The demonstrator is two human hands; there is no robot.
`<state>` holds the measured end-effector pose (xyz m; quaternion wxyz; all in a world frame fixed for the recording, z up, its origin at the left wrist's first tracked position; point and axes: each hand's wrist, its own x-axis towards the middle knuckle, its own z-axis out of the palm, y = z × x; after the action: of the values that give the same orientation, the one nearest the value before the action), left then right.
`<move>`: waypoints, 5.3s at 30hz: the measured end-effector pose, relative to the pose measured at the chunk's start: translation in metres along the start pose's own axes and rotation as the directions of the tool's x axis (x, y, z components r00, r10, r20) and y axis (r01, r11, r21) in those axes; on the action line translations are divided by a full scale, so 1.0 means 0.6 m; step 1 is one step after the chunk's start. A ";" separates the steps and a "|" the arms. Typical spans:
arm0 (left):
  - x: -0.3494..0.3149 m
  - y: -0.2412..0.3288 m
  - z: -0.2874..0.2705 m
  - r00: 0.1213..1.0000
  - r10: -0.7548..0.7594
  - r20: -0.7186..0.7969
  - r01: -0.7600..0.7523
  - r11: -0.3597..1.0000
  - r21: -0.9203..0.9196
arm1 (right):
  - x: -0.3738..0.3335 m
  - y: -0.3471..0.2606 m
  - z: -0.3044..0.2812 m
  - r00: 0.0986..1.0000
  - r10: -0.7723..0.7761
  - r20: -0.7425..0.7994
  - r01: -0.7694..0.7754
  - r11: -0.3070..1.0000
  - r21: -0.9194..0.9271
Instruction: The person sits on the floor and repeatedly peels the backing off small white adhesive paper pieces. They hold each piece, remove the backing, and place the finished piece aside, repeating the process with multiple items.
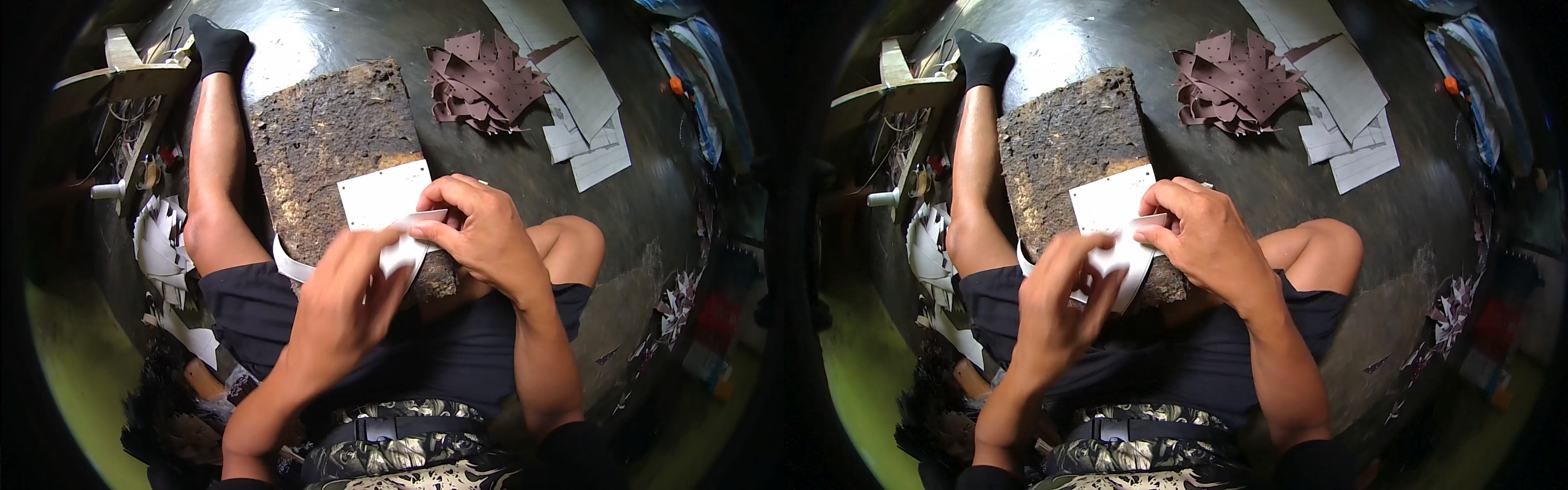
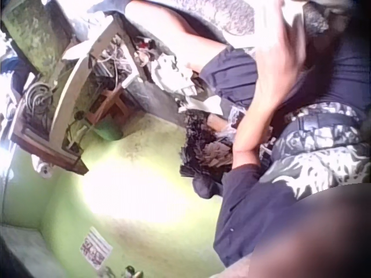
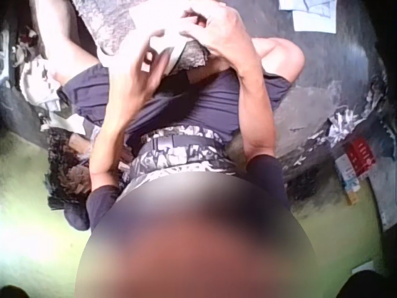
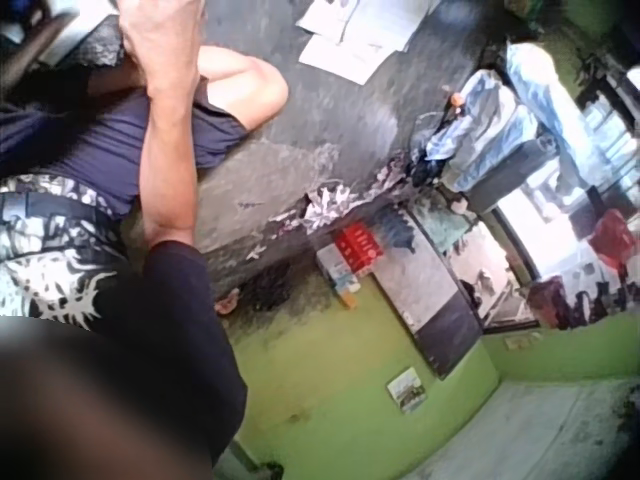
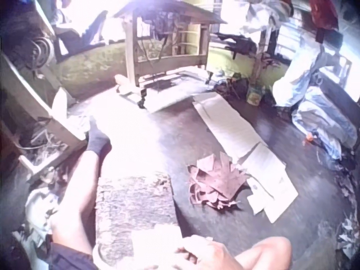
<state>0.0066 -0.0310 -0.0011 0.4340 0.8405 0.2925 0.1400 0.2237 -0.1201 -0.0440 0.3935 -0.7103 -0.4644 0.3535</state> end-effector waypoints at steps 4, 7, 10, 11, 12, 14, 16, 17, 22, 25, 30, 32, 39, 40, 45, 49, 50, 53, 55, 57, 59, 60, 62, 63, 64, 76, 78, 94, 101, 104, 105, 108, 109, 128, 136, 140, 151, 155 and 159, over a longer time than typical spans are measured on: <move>0.065 -0.053 0.035 0.995 0.097 -0.012 -0.096 0.995 0.033 | -0.002 0.010 0.015 0.982 0.177 -0.072 -0.152 0.953 0.262; 0.060 -0.048 0.039 0.999 0.034 0.017 -0.034 0.999 0.008 | -0.017 0.026 0.020 0.972 0.223 -0.075 -0.156 0.852 0.500; 0.059 -0.034 0.043 1.000 -0.008 -0.007 0.008 1.000 0.013 | -0.020 0.041 0.026 0.971 0.215 -0.102 -0.118 0.806 0.580; 0.063 -0.032 0.048 1.000 0.017 -0.018 -0.017 1.000 0.019 | -0.019 0.045 0.028 0.972 0.211 -0.108 -0.112 0.809 0.578; 0.070 -0.034 0.053 0.999 0.044 -0.030 -0.043 0.999 0.025 | -0.018 0.047 0.029 0.975 0.193 -0.108 -0.096 0.810 0.578; 0.079 -0.040 0.060 0.995 0.077 -0.059 -0.076 0.997 0.029 | -0.014 0.054 0.025 0.968 0.241 -0.069 -0.148 0.773 0.617; 0.085 -0.048 0.064 0.993 0.087 -0.079 -0.085 0.996 0.026 | -0.010 0.061 0.021 0.964 0.262 -0.035 -0.173 0.726 0.666; 0.084 -0.051 0.065 0.993 0.088 -0.079 -0.087 0.996 0.019 | -0.010 0.064 0.021 0.963 0.267 -0.021 -0.178 0.696 0.695; 0.079 -0.055 0.060 0.991 0.113 -0.071 -0.106 0.989 0.103 | -0.012 0.073 0.028 0.959 0.282 0.010 -0.186 0.604 0.775; 0.084 -0.057 0.056 0.983 0.174 -0.060 -0.160 0.969 0.186 | -0.012 0.068 0.029 0.945 0.324 0.038 -0.216 0.533 0.818; 0.084 -0.058 0.060 0.978 0.195 -0.074 -0.180 0.968 0.172 | -0.004 0.053 0.030 0.928 0.373 0.015 -0.242 0.571 0.784; 0.084 -0.059 0.062 0.976 0.206 -0.071 -0.191 0.966 0.174 | -0.002 0.049 0.035 0.925 0.378 -0.041 -0.248 0.682 0.688; 0.084 -0.062 0.064 0.971 0.223 -0.083 -0.203 0.959 0.197 | -0.006 0.050 0.035 0.908 0.418 -0.007 -0.277 0.614 0.739; 0.084 -0.063 0.063 0.969 0.231 -0.084 -0.209 0.955 0.210 | -0.006 0.052 0.035 0.908 0.418 0.001 -0.280 0.607 0.744; 0.086 -0.067 0.061 0.955 0.284 -0.086 -0.251 0.929 0.271 | -0.007 0.066 0.034 0.911 0.406 0.077 -0.312 0.554 0.772; 0.088 -0.066 0.060 0.951 0.297 -0.084 -0.260 0.918 0.299 | -0.007 0.072 0.033 0.908 0.406 0.100 -0.319 0.518 0.794; 0.089 -0.065 0.060 0.952 0.297 -0.079 -0.259 0.915 0.309 | -0.006 0.072 0.033 0.907 0.408 0.104 -0.323 0.513 0.796; 0.090 -0.066 0.057 0.950 0.304 -0.066 -0.266 0.905 0.332 | -0.002 0.072 0.033 0.917 0.389 0.089 -0.307 0.547 0.779; 0.092 -0.068 0.055 0.952 0.303 -0.054 -0.267 0.901 0.341 | 0.000 0.071 0.034 0.918 0.390 0.070 -0.293 0.548 0.784; 0.092 -0.070 0.057 0.945 0.321 -0.065 -0.284 0.901 0.327 | 0.000 0.072 0.036 0.915 0.398 0.064 -0.293 0.547 0.784; 0.091 -0.072 0.058 0.944 0.322 -0.072 -0.284 0.903 0.322 | -0.001 0.074 0.039 0.913 0.403 0.070 -0.301 0.545 0.783; 0.091 -0.072 0.059 0.945 0.319 -0.072 -0.280 0.904 0.322 | -0.001 0.077 0.040 0.915 0.396 0.081 -0.302 0.536 0.788; 0.091 -0.072 0.060 0.945 0.318 -0.077 -0.280 0.906 0.317 | -0.001 0.083 0.042 0.918 0.384 0.098 -0.303 0.521 0.798; 0.091 -0.073 0.061 0.943 0.322 -0.082 -0.282 0.907 0.313 | -0.002 0.085 0.044 0.919 0.381 0.101 -0.302 0.516 0.802; 0.092 -0.073 0.061 0.942 0.325 -0.088 -0.284 0.907 0.310 | -0.002 0.087 0.045 0.921 0.377 0.100 -0.297 0.513 0.805; 0.098 -0.072 0.067 0.944 0.314 -0.102 -0.270 0.912 0.308 | 0.007 0.089 0.052 0.961 0.273 0.051 -0.219 0.630 0.745; 0.098 -0.072 0.065 0.943 0.315 -0.104 -0.273 0.916 0.294 | 0.009 0.094 0.055 0.940 0.313 0.137 -0.280 0.477 0.833; 0.104 -0.069 0.061 0.943 0.319 -0.094 -0.283 0.919 0.274 | 0.003 0.100 0.050 0.945 0.302 0.128 -0.251 0.416 0.874; 0.106 -0.067 0.057 0.945 0.316 -0.085 -0.278 0.912 0.302 | 0.006 0.102 0.058 0.947 0.278 0.162 -0.261 0.371 0.891; 0.106 -0.067 0.058 0.942 0.323 -0.089 -0.283 0.909 0.307 | 0.005 0.112 0.052 0.944 0.256 0.207 -0.283 0.311 0.907; 0.106 -0.067 0.058 0.941 0.326 -0.088 -0.286 0.908 0.307 | 0.005 0.115 0.051 0.945 0.253 0.206 -0.282 0.313 0.907; 0.106 -0.068 0.058 0.940 0.330 -0.088 -0.290 0.906 0.308 | 0.005 0.119 0.053 0.948 0.251 0.194 -0.271 0.320 0.908; 0.106 -0.069 0.059 0.940 0.330 -0.089 -0.289 0.906 0.311 | 0.005 0.119 0.054 0.951 0.252 0.181 -0.261 0.336 0.905; 0.098 -0.070 0.055 0.943 0.328 -0.059 -0.285 0.886 0.366 | 0.008 0.144 0.062 0.909 0.410 0.078 -0.300 0.512 0.805; 0.098 -0.067 0.053 0.945 0.323 -0.048 -0.271 0.858 0.436 | 0.010 0.158 0.065 0.886 0.464 0.025 -0.312 0.553 0.773; 0.097 -0.064 0.050 0.948 0.316 -0.035 -0.268 0.852 0.449 | 0.010 0.162 0.065 0.881 0.472 0.022 -0.322 0.566 0.759; 0.100 -0.064 0.050 0.946 0.324 -0.016 -0.284 0.851 0.441 | 0.019 0.173 0.068 0.865 0.500 -0.045 -0.330 0.633 0.700; 0.102 -0.060 0.041 0.952 0.304 0.027 -0.285 0.856 0.430 | 0.020 0.175 0.064 0.873 0.486 -0.047 -0.323 0.646 0.692; 0.103 -0.054 0.025 0.956 0.280 0.083 -0.287 0.848 0.445 | 0.021 0.175 0.056 0.875 0.484 -0.016 -0.358 0.668 0.653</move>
<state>0.0509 0.0120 -0.0372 0.2033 0.9531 0.1866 0.1245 0.2385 -0.1278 -0.1537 0.5574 -0.6544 -0.1014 0.5008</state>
